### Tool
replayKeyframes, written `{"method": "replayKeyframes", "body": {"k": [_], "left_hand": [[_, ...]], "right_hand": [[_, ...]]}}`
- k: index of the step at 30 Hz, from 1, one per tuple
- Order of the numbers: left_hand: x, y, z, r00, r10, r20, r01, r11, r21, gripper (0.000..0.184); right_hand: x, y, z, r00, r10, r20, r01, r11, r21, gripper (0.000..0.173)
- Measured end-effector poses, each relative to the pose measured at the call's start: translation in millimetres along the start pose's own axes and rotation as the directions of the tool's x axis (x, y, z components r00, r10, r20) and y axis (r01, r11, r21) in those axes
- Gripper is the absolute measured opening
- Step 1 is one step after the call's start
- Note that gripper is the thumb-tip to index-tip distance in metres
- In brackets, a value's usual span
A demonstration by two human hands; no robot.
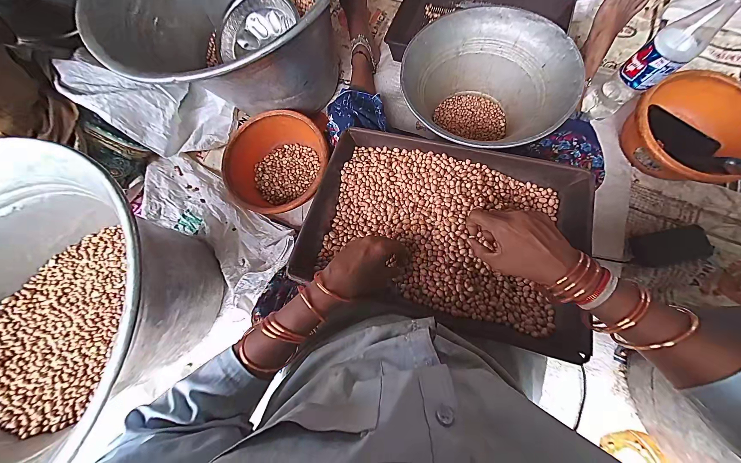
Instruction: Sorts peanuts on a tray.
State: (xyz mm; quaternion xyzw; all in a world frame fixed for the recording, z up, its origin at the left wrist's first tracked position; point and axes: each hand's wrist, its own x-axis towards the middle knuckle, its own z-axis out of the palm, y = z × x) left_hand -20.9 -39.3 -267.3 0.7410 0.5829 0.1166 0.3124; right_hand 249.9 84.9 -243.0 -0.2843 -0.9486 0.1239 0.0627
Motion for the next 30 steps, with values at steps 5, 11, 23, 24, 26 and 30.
{"method": "replayKeyframes", "body": {"k": [5, 11, 23, 24, 26, 30], "left_hand": [[-2, -5, -12, 0.998, 0.033, -0.062, -0.043, 0.986, -0.163, 0.009], [-5, 2, -7, 0.985, 0.091, 0.146, -0.072, 0.989, -0.126, 0.012], [5, 0, 7, 0.953, 0.189, 0.237, -0.197, 0.980, 0.009, 0.011], [5, -1, 7, 0.951, 0.197, 0.237, -0.199, 0.980, -0.015, 0.011], [4, -1, 6, 0.954, 0.218, 0.205, -0.199, 0.974, -0.107, 0.012], [2, 11, -4, 0.972, 0.103, 0.212, -0.009, 0.915, -0.403, 0.028]], "right_hand": [[3, -1, -26, 0.982, 0.170, 0.077, -0.186, 0.896, 0.403, 0.014], [-3, 5, -26, 0.979, -0.016, 0.204, -0.023, 0.982, 0.186, 0.004], [-19, -37, 4, 0.928, -0.259, 0.269, 0.236, 0.965, 0.115, 0.013], [-19, -40, 7, 0.928, -0.255, 0.273, 0.234, 0.966, 0.105, 0.014], [-20, -42, 14, 0.928, -0.274, 0.251, 0.256, 0.961, 0.103, 0.015], [-20, -46, 12, 0.933, -0.256, 0.253, 0.235, 0.966, 0.110, 0.013]]}}
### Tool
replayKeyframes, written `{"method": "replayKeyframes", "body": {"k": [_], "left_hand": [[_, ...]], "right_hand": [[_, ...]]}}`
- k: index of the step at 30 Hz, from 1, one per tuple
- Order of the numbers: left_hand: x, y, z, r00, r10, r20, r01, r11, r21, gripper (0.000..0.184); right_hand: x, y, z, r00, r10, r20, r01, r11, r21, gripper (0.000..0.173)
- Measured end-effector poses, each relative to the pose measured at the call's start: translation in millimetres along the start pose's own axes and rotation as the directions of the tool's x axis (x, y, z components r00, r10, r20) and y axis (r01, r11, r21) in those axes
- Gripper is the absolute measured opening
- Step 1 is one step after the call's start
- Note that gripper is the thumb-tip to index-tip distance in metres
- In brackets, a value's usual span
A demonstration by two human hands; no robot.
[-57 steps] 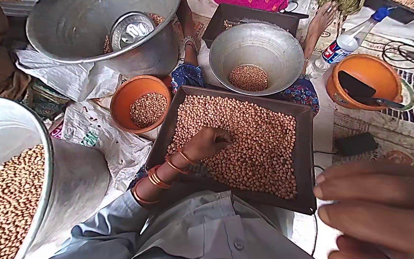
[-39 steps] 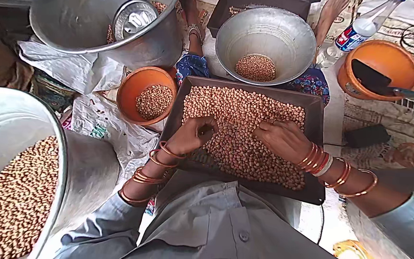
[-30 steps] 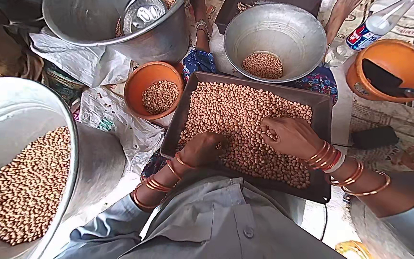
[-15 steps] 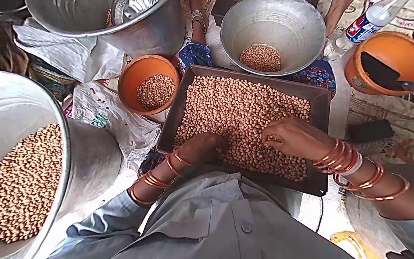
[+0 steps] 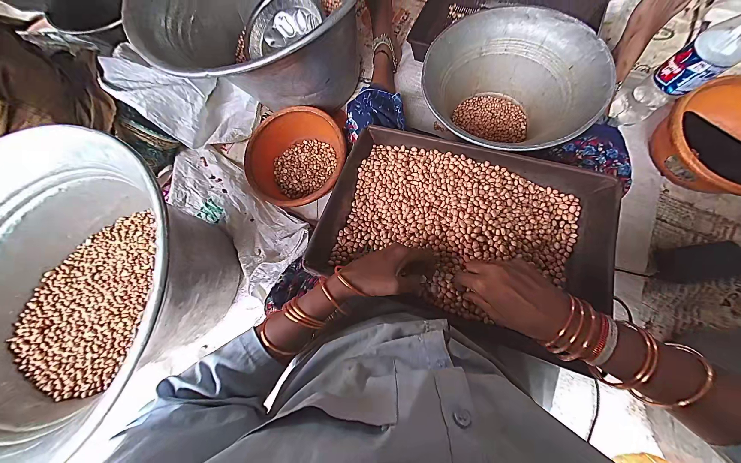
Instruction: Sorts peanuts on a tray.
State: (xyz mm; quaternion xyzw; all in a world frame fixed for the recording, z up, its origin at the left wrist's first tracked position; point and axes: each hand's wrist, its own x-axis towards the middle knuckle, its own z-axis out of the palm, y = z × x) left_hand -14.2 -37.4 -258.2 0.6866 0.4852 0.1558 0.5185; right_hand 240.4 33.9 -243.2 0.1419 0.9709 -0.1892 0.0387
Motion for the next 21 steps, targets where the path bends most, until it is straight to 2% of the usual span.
{"method": "replayKeyframes", "body": {"k": [2, 4, 7, 9, 12, 14, 17, 19, 21], "left_hand": [[1, 5, 1, 0.998, -0.048, 0.043, 0.054, 0.987, -0.152, 0.032], [6, 9, 5, 0.991, -0.070, 0.117, 0.096, 0.967, -0.235, 0.026], [15, 9, 9, 0.986, -0.095, 0.134, 0.118, 0.977, -0.179, 0.022], [17, 11, 8, 0.990, -0.105, 0.095, 0.116, 0.987, -0.112, 0.023], [22, 12, 10, 0.995, -0.048, 0.084, 0.058, 0.990, -0.131, 0.022], [27, 18, 16, 0.991, -0.023, 0.134, 0.053, 0.973, -0.223, 0.019], [31, 29, 14, 0.971, -0.073, 0.227, 0.133, 0.955, -0.265, 0.012], [28, 24, -1, 0.982, -0.068, 0.176, 0.108, 0.967, -0.231, 0.007], [16, 18, -33, 0.993, -0.119, 0.004, 0.118, 0.988, -0.098, 0.009]], "right_hand": [[1, -1, -5, 0.998, 0.049, 0.043, -0.050, 0.999, 0.016, 0.014], [3, -1, -9, 0.991, 0.089, 0.100, -0.090, 0.996, 0.011, 0.016], [6, 1, -12, 0.982, 0.111, 0.156, -0.115, 0.993, 0.018, 0.016], [4, 2, -14, 0.990, 0.099, 0.103, -0.100, 0.995, -0.001, 0.014], [2, -3, -15, 0.990, 0.012, -0.138, -0.018, 0.999, -0.039, 0.010], [4, -11, -16, 0.961, -0.076, -0.266, 0.073, 0.997, -0.023, 0.010], [6, -18, -15, 0.920, -0.146, -0.363, 0.148, 0.989, -0.023, 0.018], [5, -11, -16, 0.919, -0.117, -0.376, 0.111, 0.993, -0.037, 0.020], [2, 4, -20, 0.931, -0.052, -0.361, 0.040, 0.998, -0.040, 0.018]]}}
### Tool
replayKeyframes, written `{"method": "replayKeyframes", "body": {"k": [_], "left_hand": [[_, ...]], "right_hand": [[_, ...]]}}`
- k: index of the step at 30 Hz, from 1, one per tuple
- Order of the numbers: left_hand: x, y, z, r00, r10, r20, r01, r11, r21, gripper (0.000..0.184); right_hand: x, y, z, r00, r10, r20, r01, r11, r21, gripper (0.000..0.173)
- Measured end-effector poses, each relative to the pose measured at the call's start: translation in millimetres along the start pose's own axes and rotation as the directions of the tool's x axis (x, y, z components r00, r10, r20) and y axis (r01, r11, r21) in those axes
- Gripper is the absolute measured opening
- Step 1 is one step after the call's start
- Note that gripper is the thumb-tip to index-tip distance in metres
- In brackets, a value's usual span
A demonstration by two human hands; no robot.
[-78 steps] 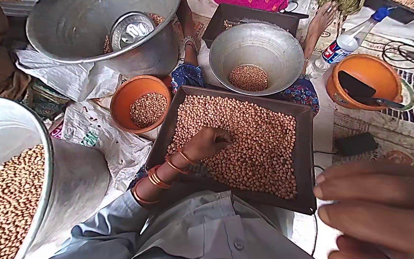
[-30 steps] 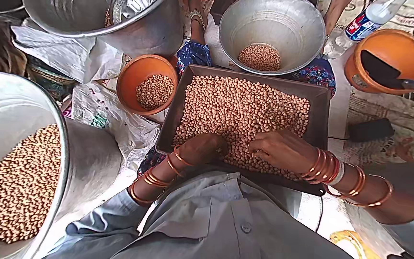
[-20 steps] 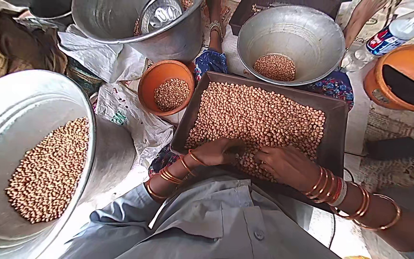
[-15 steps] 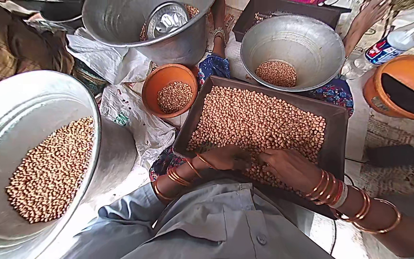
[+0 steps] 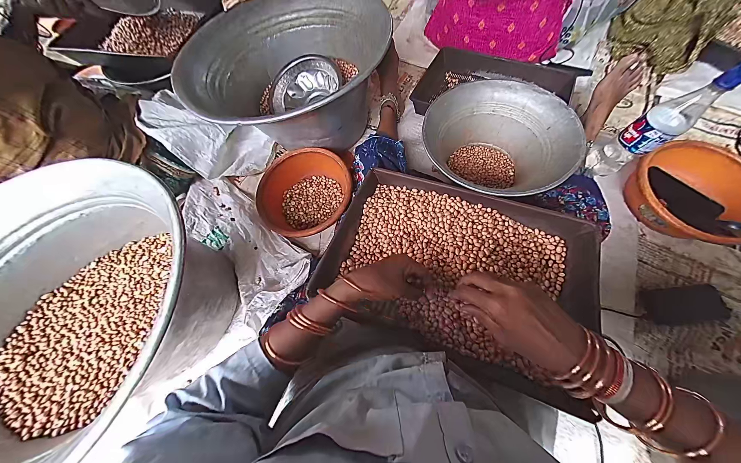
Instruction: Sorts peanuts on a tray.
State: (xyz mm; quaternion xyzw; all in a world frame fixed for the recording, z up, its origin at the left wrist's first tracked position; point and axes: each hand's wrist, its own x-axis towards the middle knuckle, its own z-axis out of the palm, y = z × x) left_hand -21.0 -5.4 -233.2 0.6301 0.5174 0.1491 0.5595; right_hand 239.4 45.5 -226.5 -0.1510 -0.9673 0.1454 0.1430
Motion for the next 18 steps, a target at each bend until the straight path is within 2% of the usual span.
{"method": "replayKeyframes", "body": {"k": [1, 2, 4, 5, 6, 7, 8, 9, 11, 12, 13, 15, 18], "left_hand": [[-9, 1, -19, 0.986, -0.047, -0.158, 0.068, 0.989, 0.130, 0.009], [-19, 0, -39, 0.935, -0.057, -0.350, 0.160, 0.948, 0.275, 0.008], [-35, -10, -73, 0.754, 0.062, -0.655, 0.348, 0.807, 0.477, 0.008], [-39, -18, -87, 0.672, 0.139, -0.727, 0.407, 0.751, 0.520, 0.012], [-40, -21, -97, 0.626, 0.169, -0.761, 0.443, 0.726, 0.525, 0.020], [-39, -20, -102, 0.617, 0.167, -0.769, 0.453, 0.723, 0.521, 0.025], [-35, -17, -103, 0.651, 0.134, -0.747, 0.437, 0.739, 0.513, 0.029], [-29, -12, -102, 0.714, 0.067, -0.696, 0.409, 0.767, 0.494, 0.032], [-14, -5, -96, 0.831, -0.056, -0.554, 0.356, 0.818, 0.452, 0.036], [-5, -6, -93, 0.858, -0.107, -0.502, 0.366, 0.813, 0.452, 0.037], [4, -11, -91, 0.869, -0.129, -0.478, 0.382, 0.788, 0.483, 0.037], [23, -23, -85, 0.868, -0.166, -0.468, 0.448, 0.669, 0.593, 0.042], [49, -19, -60, 0.864, -0.221, -0.452, 0.500, 0.485, 0.718, 0.059]], "right_hand": [[0, 8, -4, 0.999, 0.043, 0.017, -0.042, 0.999, -0.013, 0.017], [0, 14, -8, 0.995, 0.090, 0.039, -0.089, 0.996, -0.028, 0.017], [1, 26, -20, 0.978, 0.188, 0.089, -0.184, 0.981, -0.054, 0.019], [2, 33, -26, 0.963, 0.242, 0.116, -0.236, 0.970, -0.064, 0.021], [3, 40, -33, 0.939, 0.306, 0.156, -0.297, 0.952, -0.076, 0.024], [4, 47, -40, 0.897, 0.384, 0.219, -0.371, 0.923, -0.099, 0.027], [6, 53, -47, 0.837, 0.467, 0.285, -0.451, 0.884, -0.124, 0.032], [6, 60, -53, 0.773, 0.539, 0.334, -0.519, 0.841, -0.155, 0.037], [5, 76, -57, 0.658, 0.646, 0.387, -0.617, 0.757, -0.215, 0.047], [1, 84, -55, 0.621, 0.677, 0.395, -0.643, 0.728, -0.236, 0.048], [-3, 92, -53, 0.595, 0.697, 0.399, -0.660, 0.708, -0.253, 0.048], [-11, 98, -46, 0.564, 0.707, 0.427, -0.667, 0.695, -0.269, 0.044], [-11, 89, -34, 0.553, 0.675, 0.489, -0.668, 0.710, -0.224, 0.056]]}}
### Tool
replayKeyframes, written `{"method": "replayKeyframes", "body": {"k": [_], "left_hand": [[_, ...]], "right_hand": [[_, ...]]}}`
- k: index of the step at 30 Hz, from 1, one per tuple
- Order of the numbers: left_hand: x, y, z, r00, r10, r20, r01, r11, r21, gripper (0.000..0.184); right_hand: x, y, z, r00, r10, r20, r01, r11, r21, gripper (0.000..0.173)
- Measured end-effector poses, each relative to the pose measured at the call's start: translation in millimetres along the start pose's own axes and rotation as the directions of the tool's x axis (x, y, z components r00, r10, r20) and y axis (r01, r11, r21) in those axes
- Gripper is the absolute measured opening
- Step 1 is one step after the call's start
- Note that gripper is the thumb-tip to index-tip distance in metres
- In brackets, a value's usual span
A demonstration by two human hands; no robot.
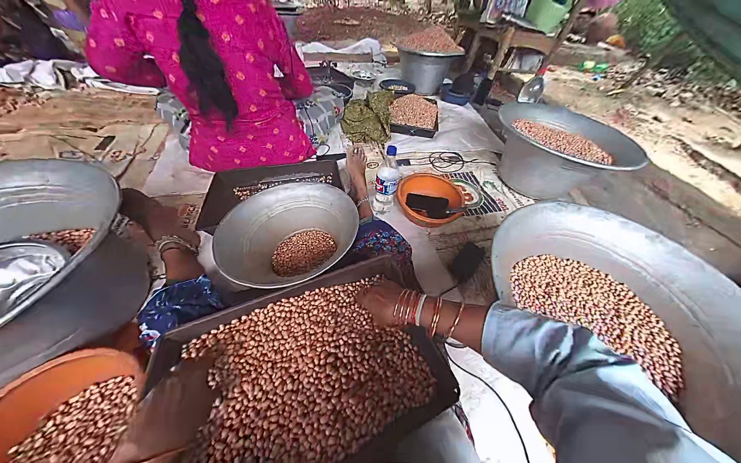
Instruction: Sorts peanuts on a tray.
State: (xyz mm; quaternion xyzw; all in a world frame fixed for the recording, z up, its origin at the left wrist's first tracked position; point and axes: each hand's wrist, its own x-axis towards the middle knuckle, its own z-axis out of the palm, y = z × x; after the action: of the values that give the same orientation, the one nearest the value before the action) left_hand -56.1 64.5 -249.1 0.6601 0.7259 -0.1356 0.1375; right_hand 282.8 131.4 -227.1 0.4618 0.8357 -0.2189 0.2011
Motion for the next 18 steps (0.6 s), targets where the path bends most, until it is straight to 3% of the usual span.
{"method": "replayKeyframes", "body": {"k": [3, 6, 8, 11, 13, 16, 18], "left_hand": [[-28, 40, -8, 0.990, 0.077, 0.114, -0.089, 0.991, 0.104, 0.063], [-44, 63, -5, 0.976, 0.140, 0.167, -0.154, 0.985, 0.074, 0.052], [-50, 76, -4, 0.960, 0.174, 0.221, -0.183, 0.983, 0.020, 0.054], [-50, 77, 13, 0.944, 0.265, 0.196, -0.243, 0.961, -0.132, 0.070], [-49, 79, 14, 0.935, 0.278, 0.219, -0.210, 0.935, -0.287, 0.071], [-58, 78, 8, 0.938, 0.312, 0.148, -0.175, 0.799, -0.576, 0.052], [-57, 73, 7, 0.941, 0.313, 0.127, -0.121, 0.665, -0.737, 0.054]], "right_hand": [[-1, -21, 14, 0.994, -0.107, 0.028, 0.106, 0.994, 0.032, 0.059], [-5, -38, 19, 0.977, -0.193, 0.089, 0.186, 0.980, 0.076, 0.066], [-9, -45, 21, 0.967, -0.226, 0.115, 0.208, 0.967, 0.150, 0.073], [-14, -54, 26, 0.965, -0.244, 0.098, 0.200, 0.923, 0.328, 0.076], [-11, -57, 30, 0.961, -0.272, 0.055, 0.220, 0.868, 0.444, 0.078], [-14, -64, 27, 0.944, -0.329, 0.005, 0.266, 0.773, 0.576, 0.078], [-19, -67, 22, 0.935, -0.351, -0.056, 0.318, 0.757, 0.570, 0.076]]}}
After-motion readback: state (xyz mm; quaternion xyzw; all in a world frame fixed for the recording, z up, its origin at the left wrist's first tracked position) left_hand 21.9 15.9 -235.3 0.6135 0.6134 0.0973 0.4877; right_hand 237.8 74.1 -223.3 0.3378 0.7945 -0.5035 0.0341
